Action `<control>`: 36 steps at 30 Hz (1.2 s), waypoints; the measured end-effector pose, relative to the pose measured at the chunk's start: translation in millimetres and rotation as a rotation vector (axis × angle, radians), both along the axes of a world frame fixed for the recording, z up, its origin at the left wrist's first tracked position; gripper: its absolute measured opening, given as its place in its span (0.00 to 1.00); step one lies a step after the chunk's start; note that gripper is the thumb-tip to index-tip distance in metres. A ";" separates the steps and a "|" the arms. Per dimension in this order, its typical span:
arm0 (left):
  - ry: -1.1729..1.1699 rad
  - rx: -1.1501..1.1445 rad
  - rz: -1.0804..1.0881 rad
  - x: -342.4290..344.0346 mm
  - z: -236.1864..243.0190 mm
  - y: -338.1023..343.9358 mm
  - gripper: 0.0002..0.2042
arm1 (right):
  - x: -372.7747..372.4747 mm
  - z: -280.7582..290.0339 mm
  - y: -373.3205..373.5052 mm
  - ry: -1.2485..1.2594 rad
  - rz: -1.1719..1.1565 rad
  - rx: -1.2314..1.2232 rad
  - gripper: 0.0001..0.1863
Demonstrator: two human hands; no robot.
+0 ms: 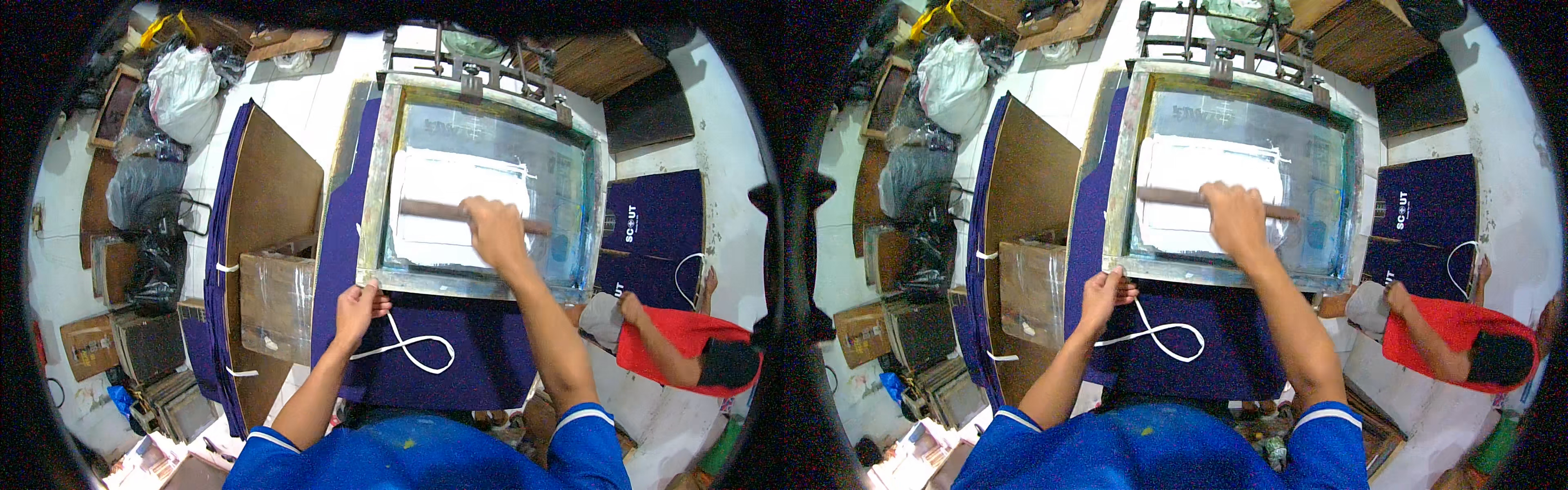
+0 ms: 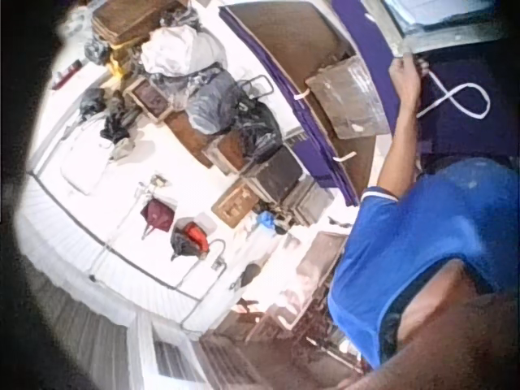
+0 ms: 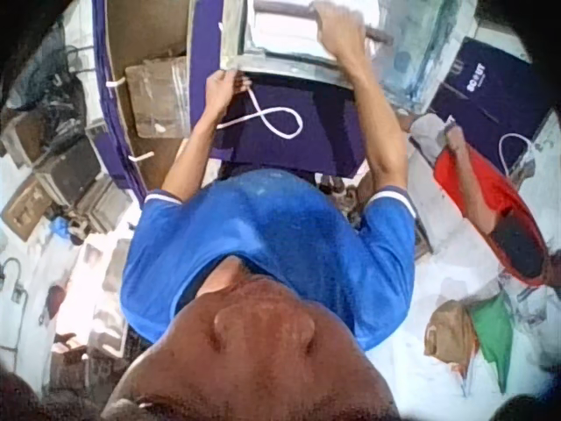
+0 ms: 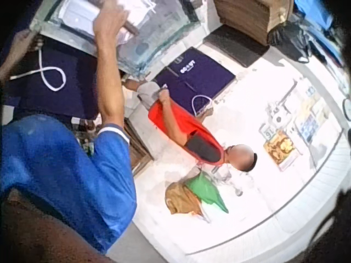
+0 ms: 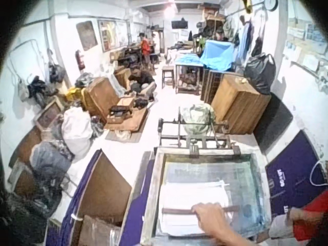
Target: The person repeatedly places a purple tote bag under a screen printing frame, uses a squeegee to apply white ink, then removes and stacks the printed bag. The process is repeated multiple times in a workshop setting.
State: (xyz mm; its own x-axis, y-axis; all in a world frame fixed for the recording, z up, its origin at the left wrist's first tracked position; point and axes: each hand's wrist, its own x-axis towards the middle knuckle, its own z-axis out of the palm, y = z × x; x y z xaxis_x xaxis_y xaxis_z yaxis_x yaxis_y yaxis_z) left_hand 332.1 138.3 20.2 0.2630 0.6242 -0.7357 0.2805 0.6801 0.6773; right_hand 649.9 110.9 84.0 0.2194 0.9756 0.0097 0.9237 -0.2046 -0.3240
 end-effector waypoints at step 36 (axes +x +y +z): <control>0.362 1.089 -0.666 19.2 2.7 22.2 0.31 | -63.6 -20.4 -52.3 -0.105 -0.075 0.098 0.21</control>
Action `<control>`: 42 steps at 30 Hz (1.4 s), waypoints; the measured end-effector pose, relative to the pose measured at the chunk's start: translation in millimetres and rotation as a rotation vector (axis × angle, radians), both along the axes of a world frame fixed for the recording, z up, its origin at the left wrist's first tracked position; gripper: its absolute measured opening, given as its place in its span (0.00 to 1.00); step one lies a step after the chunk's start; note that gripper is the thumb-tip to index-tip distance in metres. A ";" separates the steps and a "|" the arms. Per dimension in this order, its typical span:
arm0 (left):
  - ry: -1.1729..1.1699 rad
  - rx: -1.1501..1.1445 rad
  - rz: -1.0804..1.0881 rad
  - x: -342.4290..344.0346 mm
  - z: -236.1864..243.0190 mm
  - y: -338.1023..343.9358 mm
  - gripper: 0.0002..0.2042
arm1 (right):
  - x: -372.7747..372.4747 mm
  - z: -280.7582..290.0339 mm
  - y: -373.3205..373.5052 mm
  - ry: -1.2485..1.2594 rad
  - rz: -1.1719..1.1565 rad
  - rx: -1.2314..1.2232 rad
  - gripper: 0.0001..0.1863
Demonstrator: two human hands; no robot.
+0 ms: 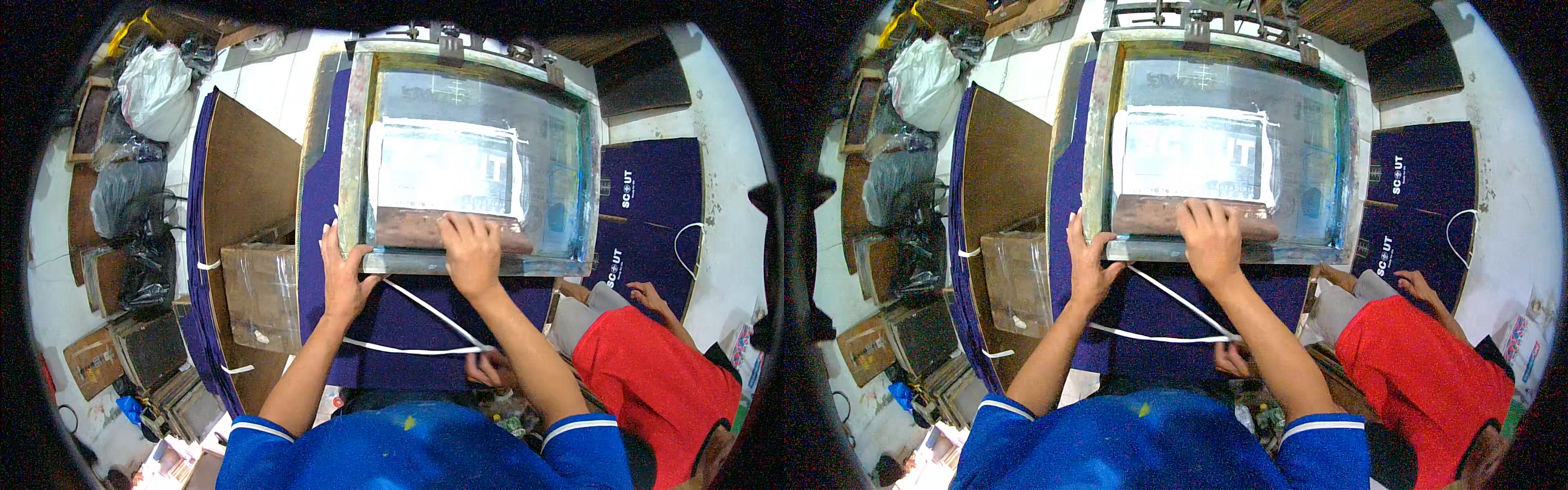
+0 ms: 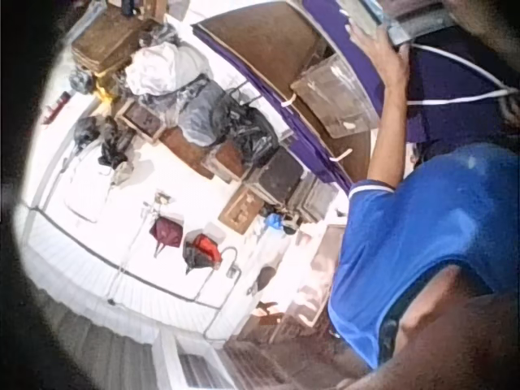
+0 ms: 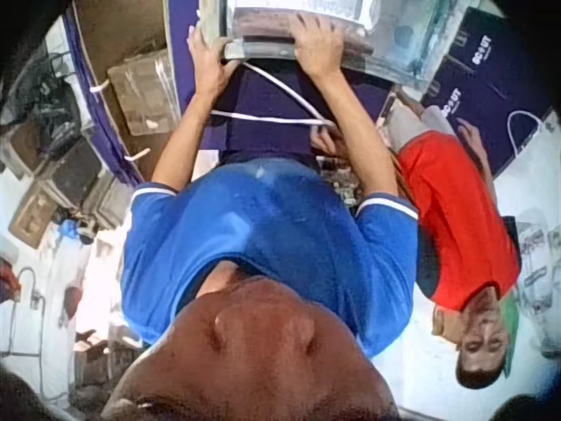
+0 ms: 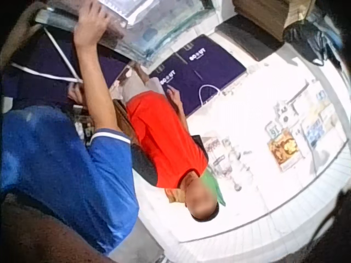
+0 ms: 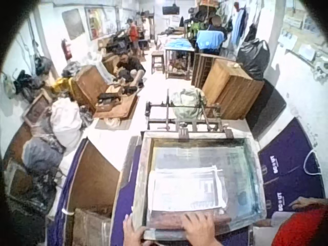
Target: The person repeatedly places a purple tote bag under a screen printing frame, uses a squeegee to apply white ink, then removes and stacks the printed bag. The process is repeated multiple times in a workshop setting.
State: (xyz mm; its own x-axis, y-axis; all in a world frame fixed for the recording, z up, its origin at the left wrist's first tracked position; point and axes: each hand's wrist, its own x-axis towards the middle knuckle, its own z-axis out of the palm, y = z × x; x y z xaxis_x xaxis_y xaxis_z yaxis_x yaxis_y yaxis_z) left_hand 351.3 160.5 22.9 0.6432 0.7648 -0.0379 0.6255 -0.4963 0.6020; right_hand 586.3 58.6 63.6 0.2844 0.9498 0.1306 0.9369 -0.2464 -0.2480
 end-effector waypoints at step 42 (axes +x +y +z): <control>-0.129 -0.321 0.175 4.0 97.4 22.2 0.71 | -11.6 86.4 -34.0 0.127 -0.053 0.080 0.25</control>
